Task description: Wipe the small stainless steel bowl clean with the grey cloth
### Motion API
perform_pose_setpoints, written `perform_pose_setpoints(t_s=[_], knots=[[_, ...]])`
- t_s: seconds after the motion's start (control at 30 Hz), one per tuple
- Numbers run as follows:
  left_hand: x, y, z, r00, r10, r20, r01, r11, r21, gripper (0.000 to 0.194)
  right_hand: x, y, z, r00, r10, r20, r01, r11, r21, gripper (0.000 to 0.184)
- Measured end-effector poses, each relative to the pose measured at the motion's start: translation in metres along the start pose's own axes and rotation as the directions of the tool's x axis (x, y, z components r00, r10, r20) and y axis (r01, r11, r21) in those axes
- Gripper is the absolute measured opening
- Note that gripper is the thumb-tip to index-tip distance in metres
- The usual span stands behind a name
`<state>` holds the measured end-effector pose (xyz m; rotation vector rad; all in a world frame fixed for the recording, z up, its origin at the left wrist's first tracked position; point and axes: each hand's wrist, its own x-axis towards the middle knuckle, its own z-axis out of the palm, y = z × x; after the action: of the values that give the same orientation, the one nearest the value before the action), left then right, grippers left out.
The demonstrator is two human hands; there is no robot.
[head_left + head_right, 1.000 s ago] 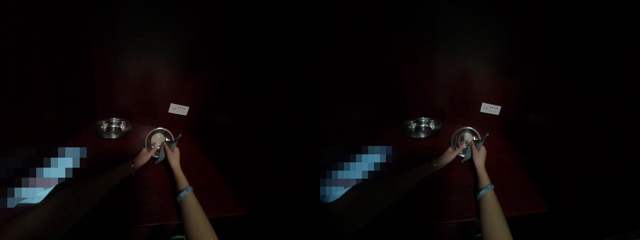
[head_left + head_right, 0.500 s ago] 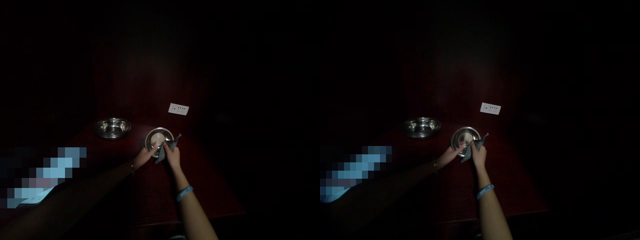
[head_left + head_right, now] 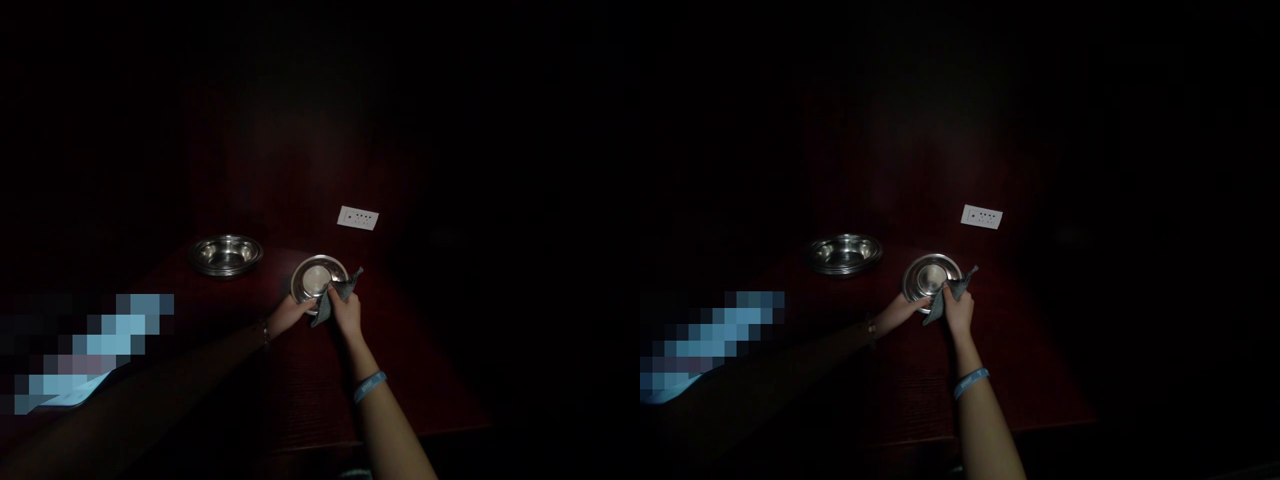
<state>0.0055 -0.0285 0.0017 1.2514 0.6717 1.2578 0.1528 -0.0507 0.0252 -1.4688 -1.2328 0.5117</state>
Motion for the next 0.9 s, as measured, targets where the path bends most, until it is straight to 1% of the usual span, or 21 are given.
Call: perform_pose_setpoints(t_s=[0.3,0.43,0.7,0.9], knots=[[0.0018,-0.0031,0.0000,1.000,0.014,-0.016,-0.014,1.000,0.017,0.051,-0.0008,-0.0015,-0.0006,1.000,-0.017,-0.003,0.017,1.000,-0.020,0.030],[0.0013,-0.0019,0.0006,1.000,0.025,-0.009,-0.025,1.000,0.014,0.051,-0.0001,-0.0006,0.0003,1.000,-0.020,-0.006,0.019,0.999,-0.034,0.031],[0.0010,0.0005,-0.0002,1.000,0.005,0.009,-0.005,1.000,0.030,0.049,-0.0011,-0.0009,-0.0006,1.000,-0.026,-0.009,0.025,0.999,-0.039,0.032],[0.0013,-0.0018,-0.0008,1.000,0.013,-0.007,-0.012,1.000,0.025,0.050,-0.0013,-0.0020,-0.0004,1.000,-0.024,-0.012,0.024,0.999,-0.042,0.033]])
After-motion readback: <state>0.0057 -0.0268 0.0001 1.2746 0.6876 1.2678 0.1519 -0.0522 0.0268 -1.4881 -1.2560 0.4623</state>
